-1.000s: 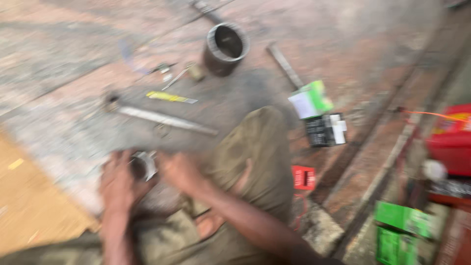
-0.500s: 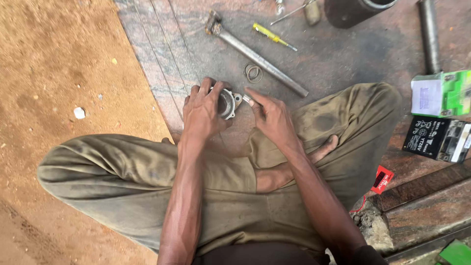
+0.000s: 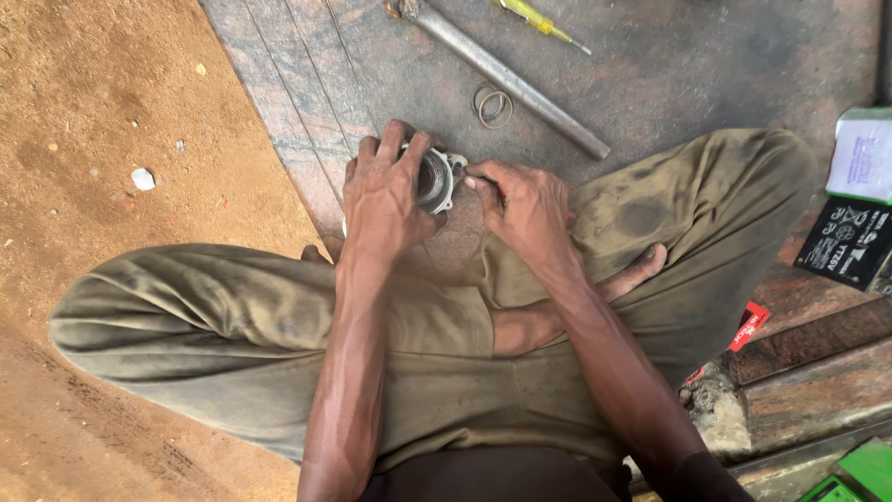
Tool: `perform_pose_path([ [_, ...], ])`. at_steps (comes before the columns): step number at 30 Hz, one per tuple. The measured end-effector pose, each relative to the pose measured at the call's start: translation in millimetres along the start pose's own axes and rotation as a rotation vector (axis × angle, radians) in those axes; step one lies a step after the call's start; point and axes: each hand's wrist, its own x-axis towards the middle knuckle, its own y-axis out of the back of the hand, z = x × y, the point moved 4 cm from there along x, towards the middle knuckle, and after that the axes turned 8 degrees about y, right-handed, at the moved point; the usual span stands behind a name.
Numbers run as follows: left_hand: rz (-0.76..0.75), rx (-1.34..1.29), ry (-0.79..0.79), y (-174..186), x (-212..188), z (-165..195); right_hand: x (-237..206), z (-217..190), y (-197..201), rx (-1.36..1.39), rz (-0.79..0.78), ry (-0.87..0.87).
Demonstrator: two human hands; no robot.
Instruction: The person sits on the ground and scrapes and cleans a small metal motorcycle component with a blade and screwdriver. They then pick up a green battery box and a black battery and attach a wire terminal to the battery.
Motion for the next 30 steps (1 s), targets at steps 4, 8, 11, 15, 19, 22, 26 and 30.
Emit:
perform_pose_path([
  [4, -0.015, -0.007, 0.000, -1.3, -12.2, 3.6, -7.5, -4.0, 7.9, 0.068, 0.028, 0.175],
  [8, -0.052, 0.009, 0.000, 1.6, -24.0, 10.4, -3.5, 10.6, 11.3, -0.065, -0.190, 0.223],
  [11, -0.075, 0.031, -0.009, 2.9, -31.6, 15.9, -5.5, 6.6, 14.8, -0.457, -0.070, 0.494],
  [15, -0.095, 0.033, 0.021, 3.2, -36.2, 16.9, -13.5, 3.7, 10.5, -0.319, -0.043, 0.567],
  [19, -0.068, 0.013, -0.026, 3.7, -44.0, 18.2, -21.7, 4.1, 15.3, -0.251, 0.092, 0.579],
  [22, -0.069, 0.020, -0.014, 2.6, -46.9, 16.9, -25.8, 4.0, 13.6, -0.319, 0.082, 0.586],
  [26, -0.031, -0.080, -0.024, 4.7, -50.5, 11.9, -32.3, -0.7, 10.6, -0.239, 0.065, 0.593],
  [30, -0.017, -0.250, -0.042, 8.3, -50.3, 1.6, -32.9, -6.5, 8.8, -0.245, 0.058, 0.640],
])
